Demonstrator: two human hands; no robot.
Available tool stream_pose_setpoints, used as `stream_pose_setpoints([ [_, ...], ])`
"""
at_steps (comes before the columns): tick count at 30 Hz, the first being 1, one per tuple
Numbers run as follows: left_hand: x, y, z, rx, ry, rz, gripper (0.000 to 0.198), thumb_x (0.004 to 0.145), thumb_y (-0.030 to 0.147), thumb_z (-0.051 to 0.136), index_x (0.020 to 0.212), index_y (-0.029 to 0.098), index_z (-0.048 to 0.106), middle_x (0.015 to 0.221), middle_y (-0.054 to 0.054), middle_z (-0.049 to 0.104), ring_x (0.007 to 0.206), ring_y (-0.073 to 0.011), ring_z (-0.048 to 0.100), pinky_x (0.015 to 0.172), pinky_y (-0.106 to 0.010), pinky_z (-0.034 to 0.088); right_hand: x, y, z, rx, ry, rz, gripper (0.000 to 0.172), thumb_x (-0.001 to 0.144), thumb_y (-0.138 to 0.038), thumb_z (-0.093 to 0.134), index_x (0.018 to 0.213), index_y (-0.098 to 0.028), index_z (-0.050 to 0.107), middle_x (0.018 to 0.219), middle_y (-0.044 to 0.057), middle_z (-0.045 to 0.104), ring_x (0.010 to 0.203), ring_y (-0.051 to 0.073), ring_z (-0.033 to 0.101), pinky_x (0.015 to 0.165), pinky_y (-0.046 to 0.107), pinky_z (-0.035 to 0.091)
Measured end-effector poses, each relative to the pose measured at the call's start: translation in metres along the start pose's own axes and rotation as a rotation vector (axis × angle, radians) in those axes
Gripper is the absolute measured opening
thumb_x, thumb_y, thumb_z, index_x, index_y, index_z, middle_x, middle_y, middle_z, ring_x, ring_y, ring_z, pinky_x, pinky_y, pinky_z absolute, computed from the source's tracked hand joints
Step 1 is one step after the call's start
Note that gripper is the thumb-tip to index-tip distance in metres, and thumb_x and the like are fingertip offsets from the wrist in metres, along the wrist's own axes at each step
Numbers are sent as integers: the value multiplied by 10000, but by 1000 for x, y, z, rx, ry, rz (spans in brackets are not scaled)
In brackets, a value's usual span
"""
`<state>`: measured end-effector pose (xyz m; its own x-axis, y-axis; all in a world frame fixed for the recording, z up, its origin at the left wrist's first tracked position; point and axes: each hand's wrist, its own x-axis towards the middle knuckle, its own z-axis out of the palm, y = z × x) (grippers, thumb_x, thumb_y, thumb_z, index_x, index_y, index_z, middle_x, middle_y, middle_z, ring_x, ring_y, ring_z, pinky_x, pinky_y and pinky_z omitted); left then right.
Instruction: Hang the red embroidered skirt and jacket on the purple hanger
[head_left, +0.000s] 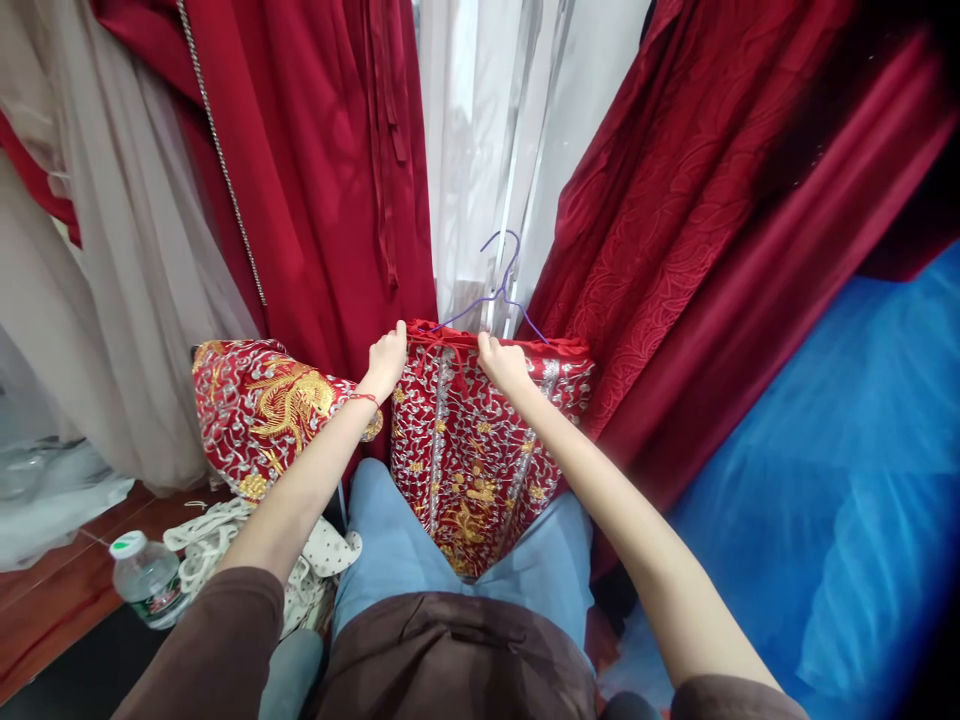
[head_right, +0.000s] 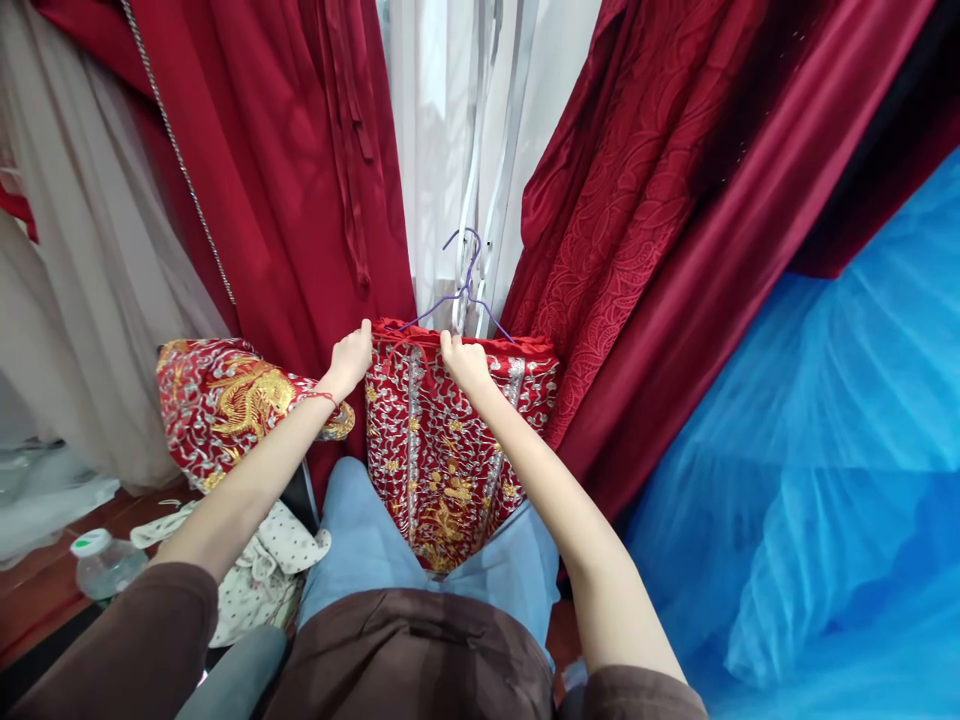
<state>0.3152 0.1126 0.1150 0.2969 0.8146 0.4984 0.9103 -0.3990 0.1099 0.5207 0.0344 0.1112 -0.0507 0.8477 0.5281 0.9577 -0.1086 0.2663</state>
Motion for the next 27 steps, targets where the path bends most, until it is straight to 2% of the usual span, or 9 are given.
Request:
stream_pose_setpoints([
  [3, 4, -1, 1, 16, -20, -16, 484, 915, 45, 314, 1392, 46, 400, 1178, -251, 659, 1111, -325, 654, 873, -386, 515, 1, -2, -4, 15, -2, 11, 377, 965, -81, 279, 1253, -64, 522, 1001, 216, 694, 915, 264, 699, 674, 305, 374],
  [5, 7, -5, 1, -4, -94, -22, 408, 958, 133, 329, 1342, 74, 453, 1151, -239, 673, 1091, -344, 659, 876, -425, 516, 1, 2, -8, 49, -10, 55, 342, 957, -116, 344, 1230, -77, 547, 993, 198, 709, 907, 256, 692, 675, 298, 363],
  [8, 9, -18, -1, -69, -183, 8, 340, 1000, 275, 326, 1239, 143, 528, 1145, -197, 673, 1054, -331, 667, 885, -456, 518, -8, 26, -14, 115, -35, 43, 279, 938, -224, 441, 1148, -142, 606, 996, 137, 723, 870, 234, 667, 650, 284, 341],
  [11, 12, -29, -3, -126, -60, 81, 373, 966, 262, 395, 1320, 174, 472, 1241, -177, 596, 1118, -299, 622, 887, -428, 533, -24, 65, -21, 96, 26, 24, 303, 950, -299, 420, 1123, -156, 623, 1071, 133, 697, 883, 233, 629, 636, 281, 326],
  [13, 17, -31, -2, -128, 19, 205, 462, 907, 223, 484, 1367, 199, 451, 1338, -164, 517, 1210, -297, 553, 903, -410, 538, -34, 91, -25, 17, 80, 16, 354, 951, -325, 419, 1179, -131, 610, 1152, 173, 652, 960, 261, 597, 678, 293, 345],
  [16, 31, -28, 2, -103, -9, 362, 436, 873, 246, 557, 1308, 236, 537, 1367, -125, 506, 1264, -302, 492, 948, -407, 525, -42, 120, -31, -119, 41, -65, 408, 917, -370, 508, 1227, -127, 615, 1248, 212, 582, 1095, 317, 526, 807, 347, 375],
  [21, 52, -31, -2, -98, -57, 361, 325, 948, 336, 482, 1233, 244, 607, 1221, -106, 643, 1161, -283, 579, 898, -371, 517, -48, 158, -32, -158, -90, -43, 425, 926, -491, 538, 1140, -164, 705, 1179, 187, 613, 1096, 320, 527, 870, 393, 382],
  [24, 56, -39, -7, -123, -29, 376, 308, 965, 356, 466, 1194, 244, 637, 1148, -91, 697, 1063, -265, 642, 889, -341, 494, -51, 173, -32, -66, -56, -44, 417, 976, -495, 472, 1109, -191, 725, 1086, 133, 660, 999, 256, 579, 819, 340, 387],
  [27, 61, -44, -7, -230, -9, 366, 346, 967, 377, 454, 1216, 217, 632, 1028, -92, 723, 937, -249, 669, 847, -321, 483, -50, 176, -32, -29, -2, -14, 438, 1007, -480, 428, 1020, -179, 745, 1010, 110, 686, 898, 213, 606, 707, 295, 359],
])
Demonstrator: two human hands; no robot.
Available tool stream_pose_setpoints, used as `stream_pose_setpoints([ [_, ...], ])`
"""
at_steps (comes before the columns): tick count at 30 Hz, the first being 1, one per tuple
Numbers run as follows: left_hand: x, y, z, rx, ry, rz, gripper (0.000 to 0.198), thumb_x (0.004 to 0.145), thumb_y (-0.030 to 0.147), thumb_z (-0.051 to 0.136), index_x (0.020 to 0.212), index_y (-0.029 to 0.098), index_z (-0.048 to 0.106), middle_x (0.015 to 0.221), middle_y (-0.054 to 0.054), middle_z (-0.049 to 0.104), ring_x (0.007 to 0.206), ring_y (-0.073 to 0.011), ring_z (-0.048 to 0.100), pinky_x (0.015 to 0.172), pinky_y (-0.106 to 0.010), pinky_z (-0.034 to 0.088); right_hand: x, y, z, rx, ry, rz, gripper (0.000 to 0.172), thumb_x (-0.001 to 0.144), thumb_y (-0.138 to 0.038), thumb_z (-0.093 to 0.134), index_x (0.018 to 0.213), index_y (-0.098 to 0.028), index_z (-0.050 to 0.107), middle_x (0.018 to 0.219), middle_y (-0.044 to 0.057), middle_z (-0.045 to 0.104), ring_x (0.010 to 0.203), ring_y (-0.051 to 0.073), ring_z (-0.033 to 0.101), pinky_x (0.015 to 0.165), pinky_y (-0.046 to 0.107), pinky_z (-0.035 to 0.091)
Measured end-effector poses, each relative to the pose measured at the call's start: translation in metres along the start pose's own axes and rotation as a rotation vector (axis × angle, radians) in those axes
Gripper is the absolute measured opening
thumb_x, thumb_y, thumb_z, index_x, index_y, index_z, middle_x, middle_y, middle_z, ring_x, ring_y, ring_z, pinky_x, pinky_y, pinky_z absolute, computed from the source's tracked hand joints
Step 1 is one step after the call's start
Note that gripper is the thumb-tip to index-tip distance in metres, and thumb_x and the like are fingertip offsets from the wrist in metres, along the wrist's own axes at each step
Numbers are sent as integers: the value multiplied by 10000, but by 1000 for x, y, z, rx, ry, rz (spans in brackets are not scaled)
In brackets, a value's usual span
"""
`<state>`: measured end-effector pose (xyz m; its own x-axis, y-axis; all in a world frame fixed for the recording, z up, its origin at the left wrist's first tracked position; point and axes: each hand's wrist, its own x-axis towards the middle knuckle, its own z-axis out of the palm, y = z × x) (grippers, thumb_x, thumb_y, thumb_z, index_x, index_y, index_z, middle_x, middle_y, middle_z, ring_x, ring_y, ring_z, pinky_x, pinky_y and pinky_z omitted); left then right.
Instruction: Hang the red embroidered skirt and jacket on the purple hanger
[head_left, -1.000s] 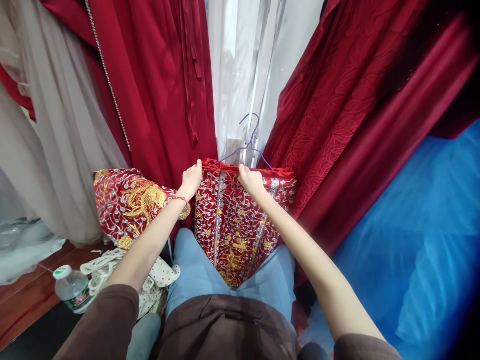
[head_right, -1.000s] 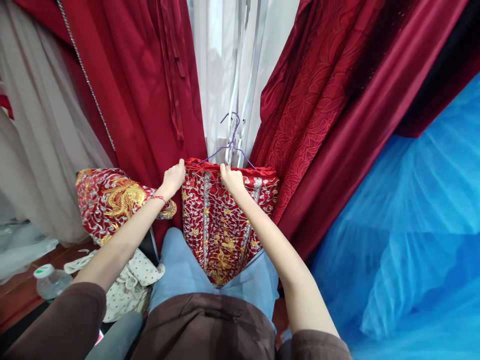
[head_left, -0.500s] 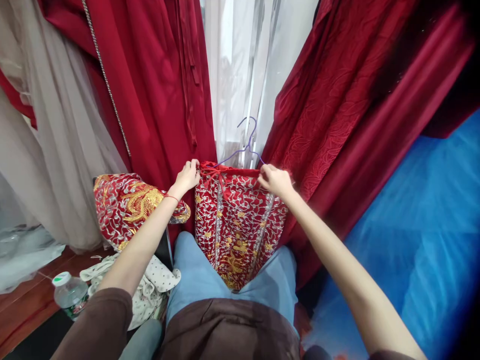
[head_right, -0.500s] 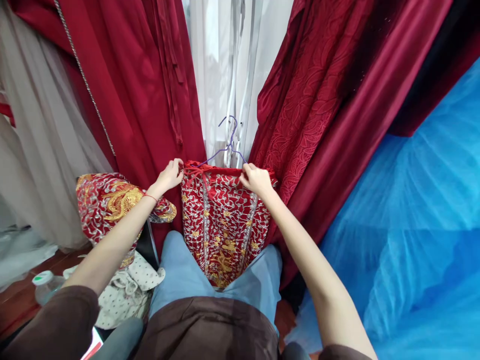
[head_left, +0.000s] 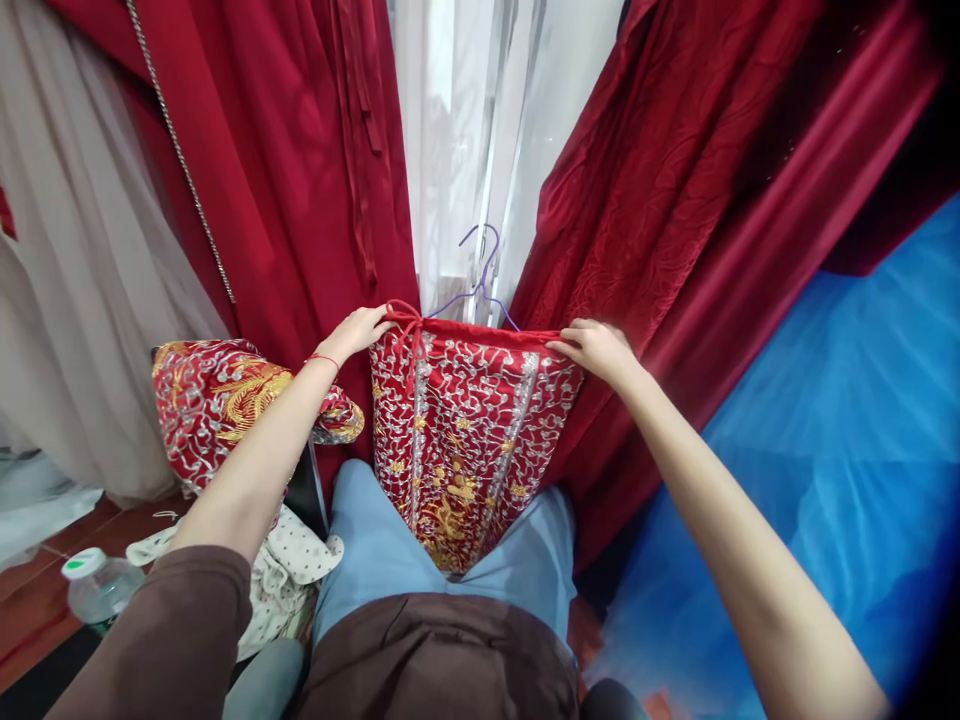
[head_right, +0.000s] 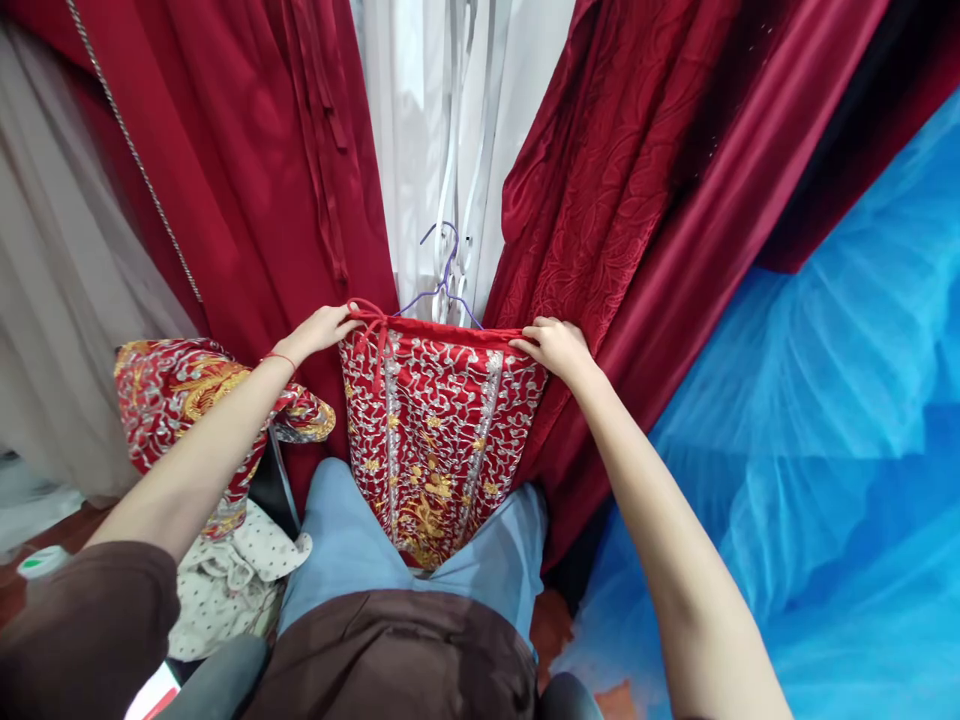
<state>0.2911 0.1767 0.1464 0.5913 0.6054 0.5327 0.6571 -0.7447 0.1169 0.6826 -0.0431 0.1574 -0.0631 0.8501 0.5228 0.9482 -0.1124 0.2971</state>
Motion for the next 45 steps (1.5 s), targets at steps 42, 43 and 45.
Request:
stream_pose_setpoints([
  [42, -47, -22, -8, -174, -282, -205, 403, 807, 554, 562, 944, 187, 659, 954, -132, 764, 857, -272, 718, 774, -332, 523, 16, -208, -10, 84, 94, 172, 481, 882, -143, 374, 1315, 19, 506, 1293, 373, 530, 1145, 446, 534, 917, 585, 374],
  [43, -53, -21, -11, -106, -290, -231, 426, 790, 563, 583, 958, 180, 661, 1006, -148, 759, 880, -284, 716, 769, -338, 522, 19, -225, -18, 120, 62, 91, 469, 887, -171, 413, 1315, -4, 506, 1287, 351, 540, 1133, 430, 542, 916, 560, 390],
  [45, -64, -22, -19, 44, -328, -302, 449, 783, 559, 595, 989, 167, 669, 1084, -179, 743, 924, -315, 711, 773, -356, 518, 27, -258, -32, 180, -6, -97, 471, 887, -243, 500, 1315, -47, 503, 1273, 300, 561, 1123, 399, 553, 924, 520, 415],
])
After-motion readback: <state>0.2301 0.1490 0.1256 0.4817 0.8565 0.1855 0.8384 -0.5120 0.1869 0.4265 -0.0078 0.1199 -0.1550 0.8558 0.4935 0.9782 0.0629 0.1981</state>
